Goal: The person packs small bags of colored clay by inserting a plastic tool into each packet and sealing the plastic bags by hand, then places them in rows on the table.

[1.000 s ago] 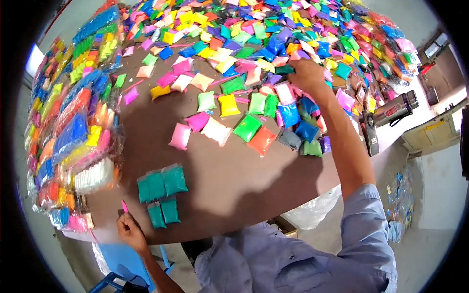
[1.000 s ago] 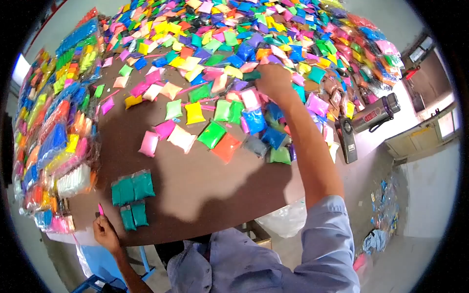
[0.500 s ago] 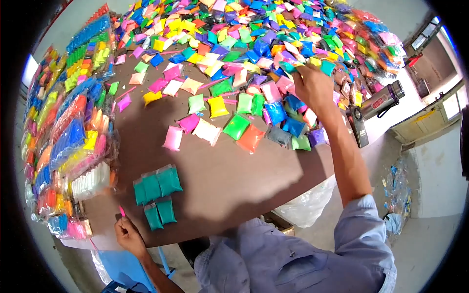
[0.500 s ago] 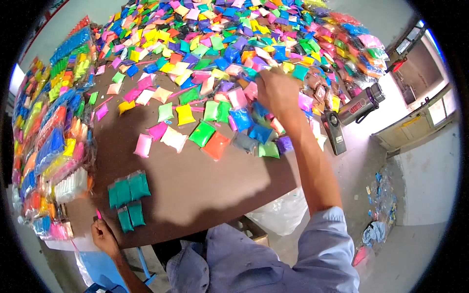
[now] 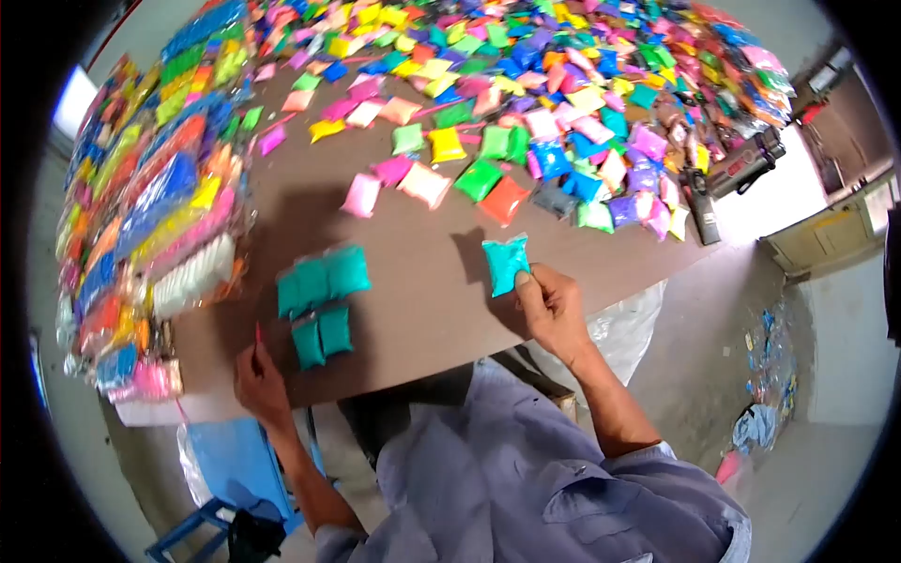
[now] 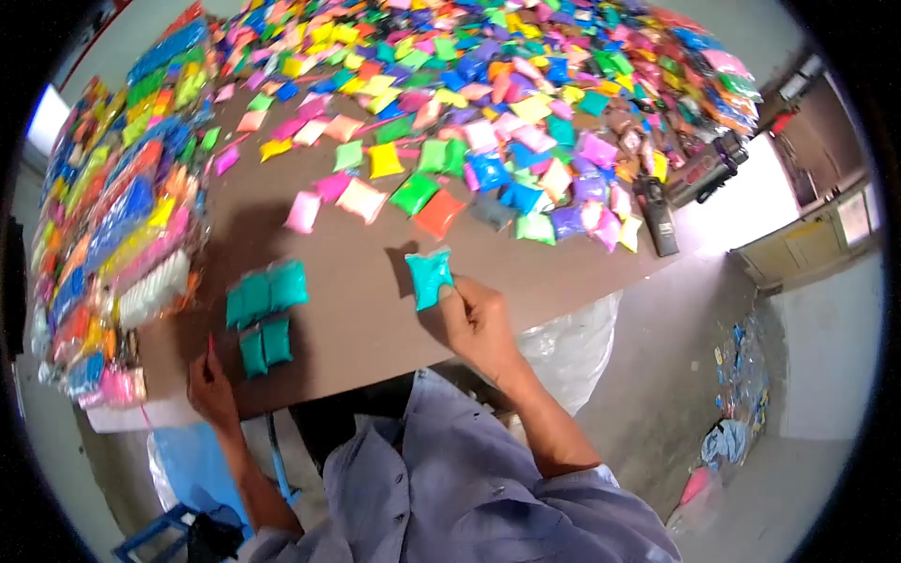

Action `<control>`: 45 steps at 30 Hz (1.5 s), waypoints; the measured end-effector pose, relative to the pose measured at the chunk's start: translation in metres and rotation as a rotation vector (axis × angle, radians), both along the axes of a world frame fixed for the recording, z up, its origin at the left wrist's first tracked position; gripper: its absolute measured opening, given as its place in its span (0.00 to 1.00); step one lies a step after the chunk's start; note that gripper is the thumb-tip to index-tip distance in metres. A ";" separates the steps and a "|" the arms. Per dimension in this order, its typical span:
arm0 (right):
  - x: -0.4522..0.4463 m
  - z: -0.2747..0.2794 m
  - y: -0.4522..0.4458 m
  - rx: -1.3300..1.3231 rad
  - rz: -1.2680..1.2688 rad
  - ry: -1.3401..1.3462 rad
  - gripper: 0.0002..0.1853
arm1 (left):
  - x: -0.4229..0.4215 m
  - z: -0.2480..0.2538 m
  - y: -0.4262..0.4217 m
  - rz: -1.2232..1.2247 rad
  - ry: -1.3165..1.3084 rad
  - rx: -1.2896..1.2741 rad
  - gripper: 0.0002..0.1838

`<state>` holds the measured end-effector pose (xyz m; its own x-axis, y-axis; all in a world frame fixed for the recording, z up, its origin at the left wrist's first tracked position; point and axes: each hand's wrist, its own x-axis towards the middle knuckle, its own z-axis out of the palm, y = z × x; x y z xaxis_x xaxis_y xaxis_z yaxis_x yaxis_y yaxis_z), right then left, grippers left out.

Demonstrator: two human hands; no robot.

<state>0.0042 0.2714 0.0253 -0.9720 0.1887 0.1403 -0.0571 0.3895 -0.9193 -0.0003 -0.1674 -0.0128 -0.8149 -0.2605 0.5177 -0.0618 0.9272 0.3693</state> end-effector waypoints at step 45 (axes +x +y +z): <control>-0.012 -0.020 -0.036 -0.300 0.319 0.013 0.09 | 0.000 0.030 0.239 -0.550 -0.349 1.007 0.14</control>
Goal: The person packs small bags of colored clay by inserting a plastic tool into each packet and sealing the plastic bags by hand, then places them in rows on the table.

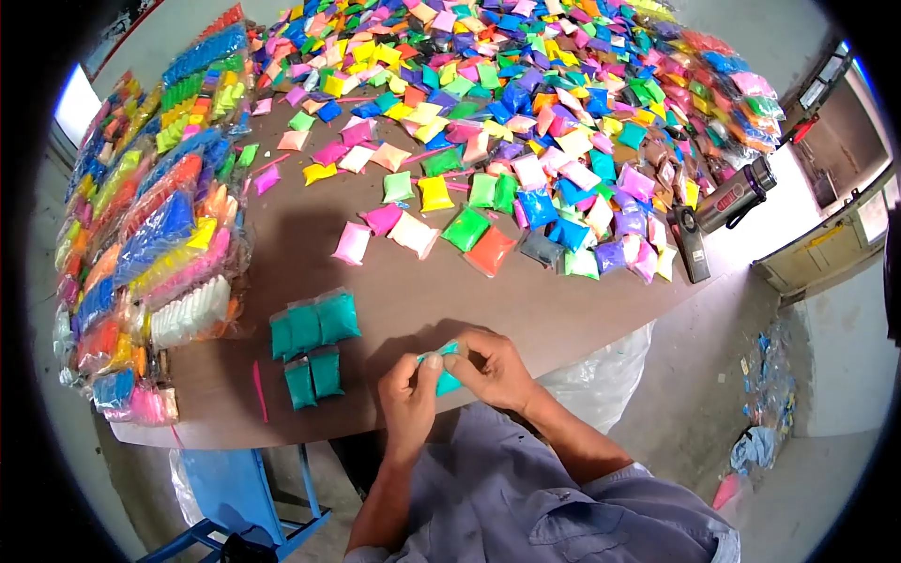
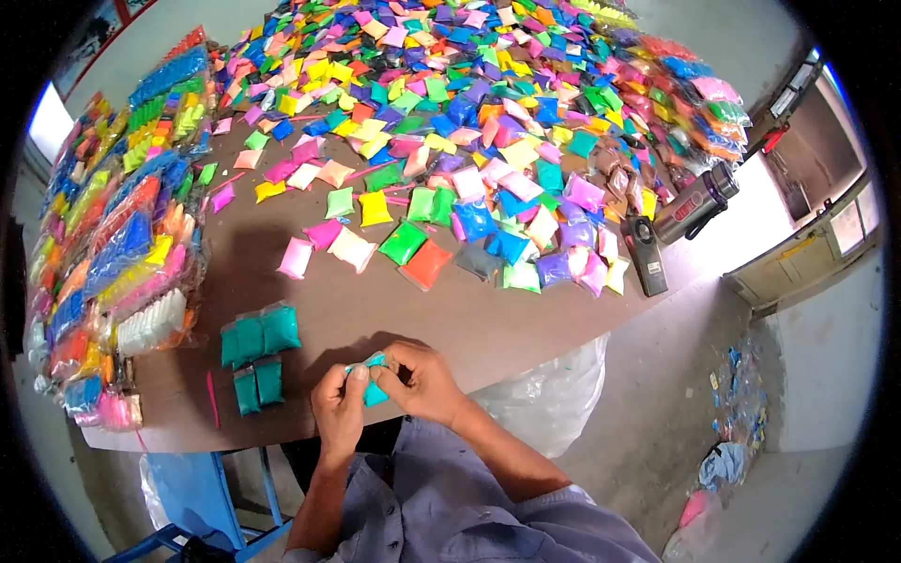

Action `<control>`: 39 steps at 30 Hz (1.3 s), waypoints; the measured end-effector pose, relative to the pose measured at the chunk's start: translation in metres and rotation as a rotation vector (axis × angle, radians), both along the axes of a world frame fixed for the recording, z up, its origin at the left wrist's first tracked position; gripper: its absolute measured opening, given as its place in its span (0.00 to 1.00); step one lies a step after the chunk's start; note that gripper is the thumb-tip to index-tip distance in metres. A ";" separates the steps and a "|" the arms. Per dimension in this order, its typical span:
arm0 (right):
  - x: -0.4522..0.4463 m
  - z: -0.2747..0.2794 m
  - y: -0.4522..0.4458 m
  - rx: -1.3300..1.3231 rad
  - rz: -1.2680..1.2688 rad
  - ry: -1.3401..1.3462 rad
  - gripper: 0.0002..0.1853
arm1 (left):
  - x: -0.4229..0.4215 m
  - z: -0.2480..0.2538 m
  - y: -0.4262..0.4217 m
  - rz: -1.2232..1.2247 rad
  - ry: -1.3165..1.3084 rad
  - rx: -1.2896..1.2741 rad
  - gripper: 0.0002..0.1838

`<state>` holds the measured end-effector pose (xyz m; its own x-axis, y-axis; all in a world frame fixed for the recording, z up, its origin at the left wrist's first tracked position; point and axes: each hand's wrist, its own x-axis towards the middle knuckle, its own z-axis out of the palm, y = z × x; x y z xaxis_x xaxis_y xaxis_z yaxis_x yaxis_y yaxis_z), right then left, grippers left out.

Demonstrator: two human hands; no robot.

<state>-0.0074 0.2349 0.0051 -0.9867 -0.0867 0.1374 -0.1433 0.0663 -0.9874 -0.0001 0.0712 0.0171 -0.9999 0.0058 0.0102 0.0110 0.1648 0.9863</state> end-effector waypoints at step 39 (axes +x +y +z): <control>-0.002 -0.001 -0.012 0.119 -0.054 0.001 0.14 | 0.001 -0.014 0.002 -0.016 0.209 -0.112 0.10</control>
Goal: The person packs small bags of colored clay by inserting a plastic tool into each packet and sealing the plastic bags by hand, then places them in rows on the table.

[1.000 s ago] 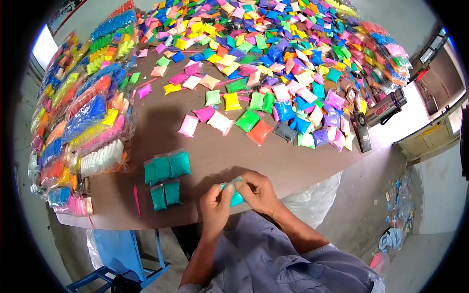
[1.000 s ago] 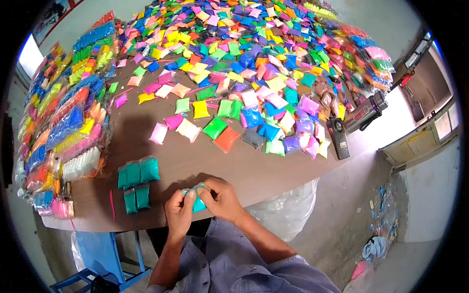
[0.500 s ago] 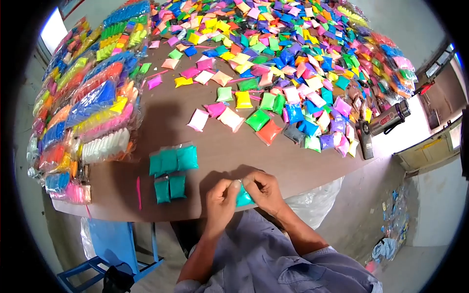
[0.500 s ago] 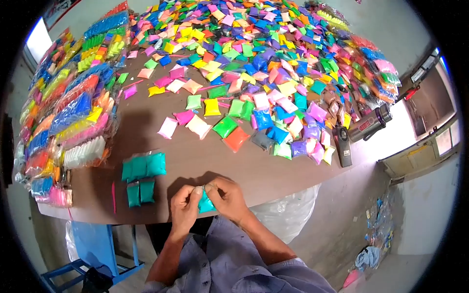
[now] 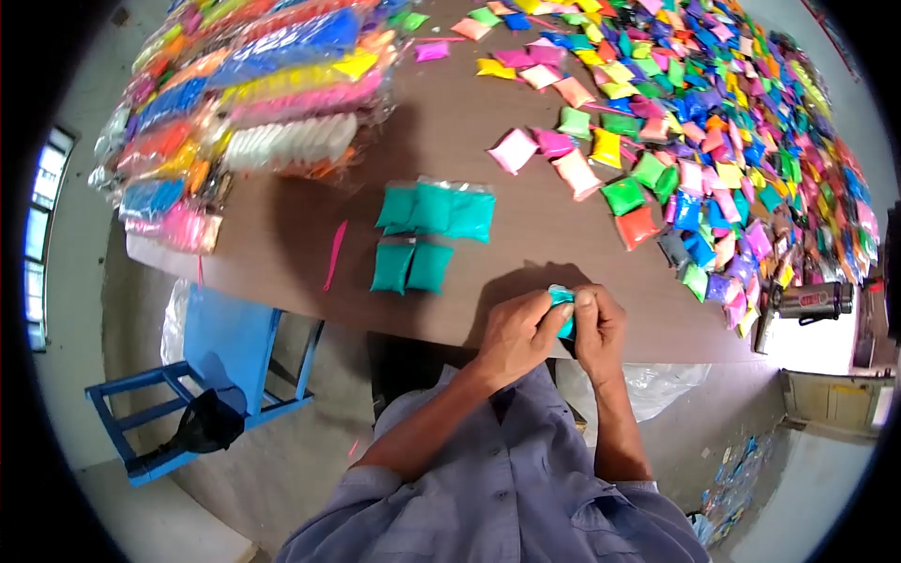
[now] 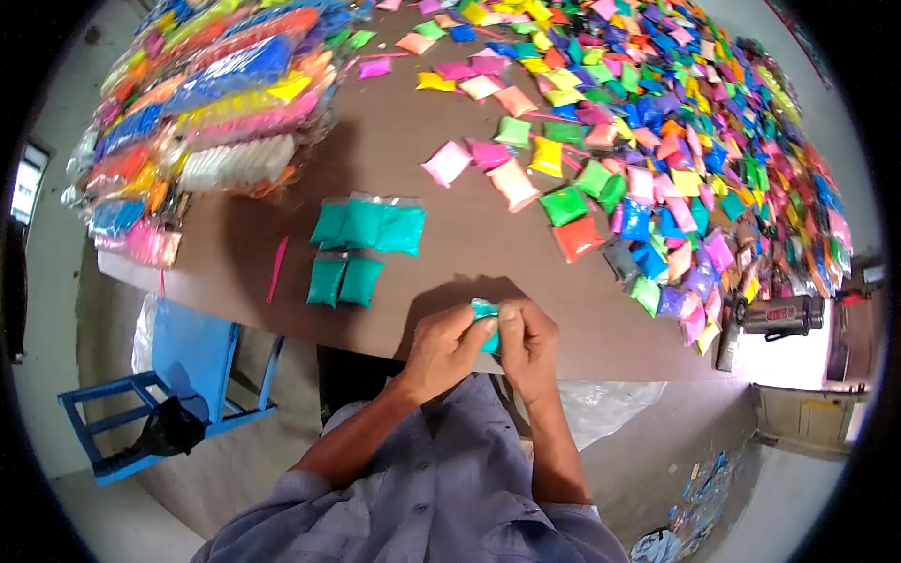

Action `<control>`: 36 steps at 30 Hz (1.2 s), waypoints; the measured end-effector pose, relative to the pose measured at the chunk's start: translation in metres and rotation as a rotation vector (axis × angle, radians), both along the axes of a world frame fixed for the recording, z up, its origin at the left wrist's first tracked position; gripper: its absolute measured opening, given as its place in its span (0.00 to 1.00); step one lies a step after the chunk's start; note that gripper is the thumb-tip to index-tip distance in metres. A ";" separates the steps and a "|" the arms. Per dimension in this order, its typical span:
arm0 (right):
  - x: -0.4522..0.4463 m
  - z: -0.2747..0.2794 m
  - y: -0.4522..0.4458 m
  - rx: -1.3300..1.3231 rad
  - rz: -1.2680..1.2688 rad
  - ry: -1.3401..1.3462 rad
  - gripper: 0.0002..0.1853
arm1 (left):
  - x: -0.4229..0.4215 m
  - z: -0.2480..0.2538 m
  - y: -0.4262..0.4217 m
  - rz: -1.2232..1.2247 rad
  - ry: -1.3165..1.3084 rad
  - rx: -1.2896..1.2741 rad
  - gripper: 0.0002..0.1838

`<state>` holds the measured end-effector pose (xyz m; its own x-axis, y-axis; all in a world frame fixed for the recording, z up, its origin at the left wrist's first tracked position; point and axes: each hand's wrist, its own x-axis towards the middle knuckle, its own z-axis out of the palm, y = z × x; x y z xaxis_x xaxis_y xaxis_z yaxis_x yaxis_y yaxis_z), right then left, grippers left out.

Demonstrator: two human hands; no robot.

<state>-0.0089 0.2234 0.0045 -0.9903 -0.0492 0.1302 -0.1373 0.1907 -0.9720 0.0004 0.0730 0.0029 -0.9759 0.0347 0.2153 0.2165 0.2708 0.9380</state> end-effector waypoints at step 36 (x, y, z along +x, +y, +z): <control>0.004 -0.004 0.002 0.009 -0.082 0.060 0.10 | -0.002 -0.001 -0.001 -0.011 -0.032 -0.053 0.15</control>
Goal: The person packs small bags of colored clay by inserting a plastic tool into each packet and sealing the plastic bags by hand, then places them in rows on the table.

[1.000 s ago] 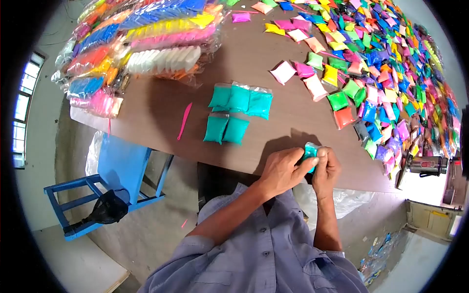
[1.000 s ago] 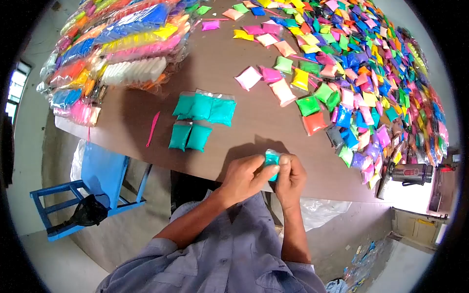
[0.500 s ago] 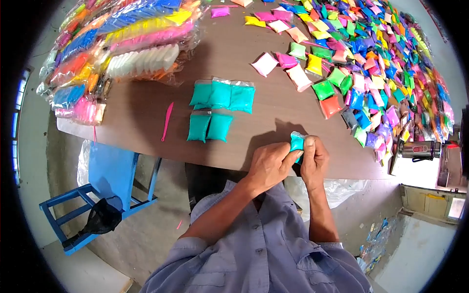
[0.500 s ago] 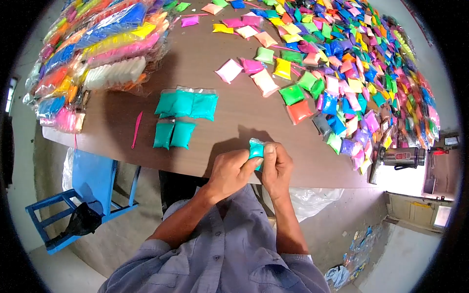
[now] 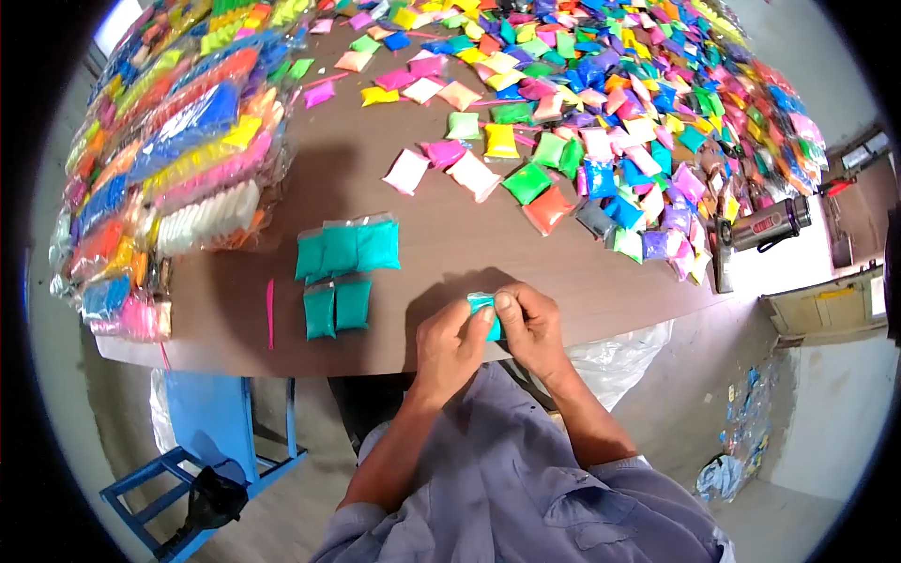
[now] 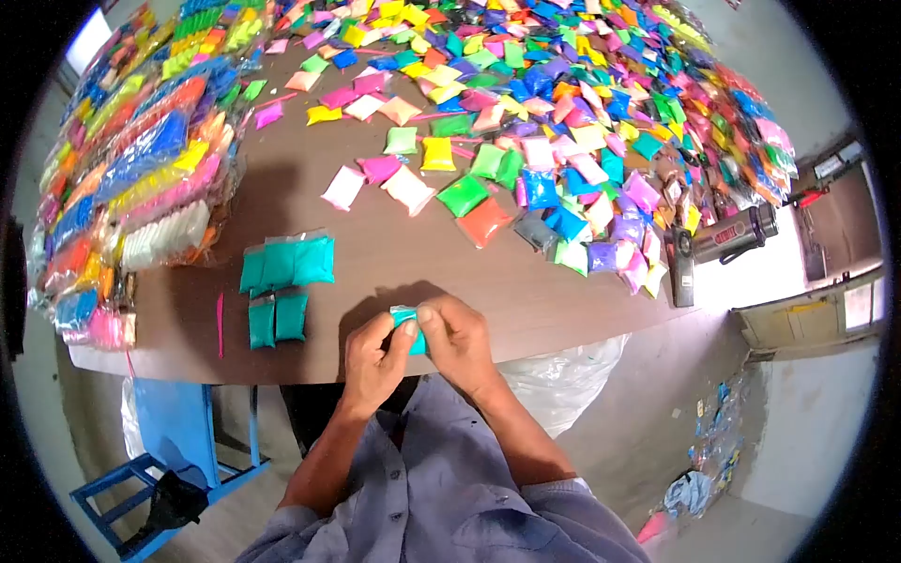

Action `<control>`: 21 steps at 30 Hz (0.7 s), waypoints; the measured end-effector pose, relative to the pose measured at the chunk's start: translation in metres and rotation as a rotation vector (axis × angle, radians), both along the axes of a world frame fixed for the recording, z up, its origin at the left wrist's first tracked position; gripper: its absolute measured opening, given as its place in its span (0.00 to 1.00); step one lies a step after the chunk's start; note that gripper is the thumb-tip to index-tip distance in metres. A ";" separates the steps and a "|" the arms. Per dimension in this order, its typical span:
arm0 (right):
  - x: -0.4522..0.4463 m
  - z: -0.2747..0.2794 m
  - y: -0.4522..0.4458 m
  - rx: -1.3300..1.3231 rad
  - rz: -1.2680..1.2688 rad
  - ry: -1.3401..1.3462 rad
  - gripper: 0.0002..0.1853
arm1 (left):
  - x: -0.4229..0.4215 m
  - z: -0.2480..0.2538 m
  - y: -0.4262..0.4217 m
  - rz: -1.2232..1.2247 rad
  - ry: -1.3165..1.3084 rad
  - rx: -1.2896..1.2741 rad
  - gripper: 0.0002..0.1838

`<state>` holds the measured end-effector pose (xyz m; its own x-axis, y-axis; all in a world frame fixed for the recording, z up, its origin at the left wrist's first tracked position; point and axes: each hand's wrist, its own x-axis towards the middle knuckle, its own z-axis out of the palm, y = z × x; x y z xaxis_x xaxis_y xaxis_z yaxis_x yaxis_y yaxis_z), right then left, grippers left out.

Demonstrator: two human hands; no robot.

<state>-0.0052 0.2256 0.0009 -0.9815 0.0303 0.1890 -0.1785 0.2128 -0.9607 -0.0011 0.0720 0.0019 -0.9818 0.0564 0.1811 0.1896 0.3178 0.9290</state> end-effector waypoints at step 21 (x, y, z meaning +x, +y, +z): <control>-0.004 0.003 0.000 0.037 0.000 0.154 0.05 | 0.000 0.010 0.002 0.035 -0.084 0.048 0.14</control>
<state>-0.0094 0.2257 0.0037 -0.9409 0.0205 0.3381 -0.3228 0.2480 -0.9134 -0.0011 0.0742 0.0117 -0.9949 0.0151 0.0996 0.0999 0.2776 0.9555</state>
